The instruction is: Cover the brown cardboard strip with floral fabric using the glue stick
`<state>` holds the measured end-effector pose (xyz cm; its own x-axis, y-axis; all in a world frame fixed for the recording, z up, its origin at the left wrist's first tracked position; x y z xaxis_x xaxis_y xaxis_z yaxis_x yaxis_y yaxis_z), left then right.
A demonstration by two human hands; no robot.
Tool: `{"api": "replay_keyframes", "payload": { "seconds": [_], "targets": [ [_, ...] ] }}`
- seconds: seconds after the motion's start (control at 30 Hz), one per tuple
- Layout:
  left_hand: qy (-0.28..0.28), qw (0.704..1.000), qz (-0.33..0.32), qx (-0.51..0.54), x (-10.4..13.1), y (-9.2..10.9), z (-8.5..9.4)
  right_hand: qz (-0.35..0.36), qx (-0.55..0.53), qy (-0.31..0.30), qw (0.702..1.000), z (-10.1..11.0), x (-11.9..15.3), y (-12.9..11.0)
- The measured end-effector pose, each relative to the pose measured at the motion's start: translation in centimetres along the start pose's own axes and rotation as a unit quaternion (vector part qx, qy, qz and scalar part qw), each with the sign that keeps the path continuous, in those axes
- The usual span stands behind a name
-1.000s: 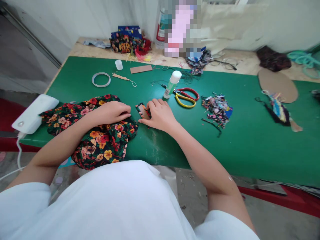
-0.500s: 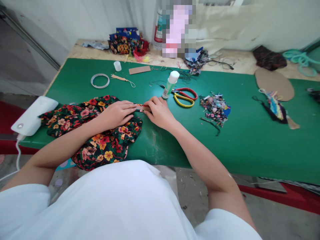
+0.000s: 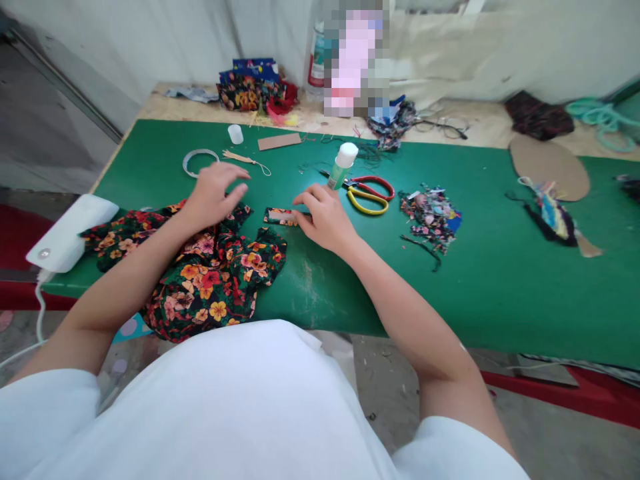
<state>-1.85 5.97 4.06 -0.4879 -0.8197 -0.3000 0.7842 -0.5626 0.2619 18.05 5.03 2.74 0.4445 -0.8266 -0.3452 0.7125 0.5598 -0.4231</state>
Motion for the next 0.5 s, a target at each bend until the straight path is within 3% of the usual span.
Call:
{"api": "replay_keyframes", "payload": {
  "seconds": [0.1, 0.2, 0.27, 0.33, 0.43, 0.5],
  "targets": [
    [0.017, 0.983, 0.154, -0.099, 0.9, -5.7, 2.2, 0.030, -0.011, 0.051, 0.998, 1.2, -0.3, 0.6],
    [-0.018, 0.962, 0.239, -0.132, 2.2, -9.2, 2.3, 0.041, -0.006, 0.112, 0.993, 3.3, -0.4, 1.7],
    [-0.035, 0.959, 0.251, -0.128, 2.5, -9.9, 1.9, 0.013, 0.002, 0.187, 0.982, 6.0, -0.3, 3.4],
    [-0.045, 0.961, 0.240, -0.130, 2.4, -9.7, 1.6, -0.058, 0.031, 0.232, 0.971, 8.4, -0.3, 6.1],
    [-0.053, 0.962, 0.226, -0.143, 2.2, -9.1, 1.3, -0.185, 0.065, 0.213, 0.957, 10.3, -0.4, 11.3],
    [-0.058, 0.961, 0.222, -0.155, 2.2, -9.0, 1.3, -0.218, 0.066, 0.144, 0.963, 9.5, -0.6, 14.1]
  ]
}}
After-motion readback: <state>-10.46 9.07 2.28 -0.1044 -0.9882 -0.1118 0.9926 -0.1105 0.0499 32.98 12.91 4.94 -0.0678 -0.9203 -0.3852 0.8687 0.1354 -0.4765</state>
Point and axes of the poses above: each hand's wrist, its own x-axis away from the middle knuckle, its own z-axis out of the back of the hand, y = z × x, the point moved 10 cm from there along -x, towards the middle knuckle, and after that the axes turned 14 degrees about -z, right-handed, at the moved point
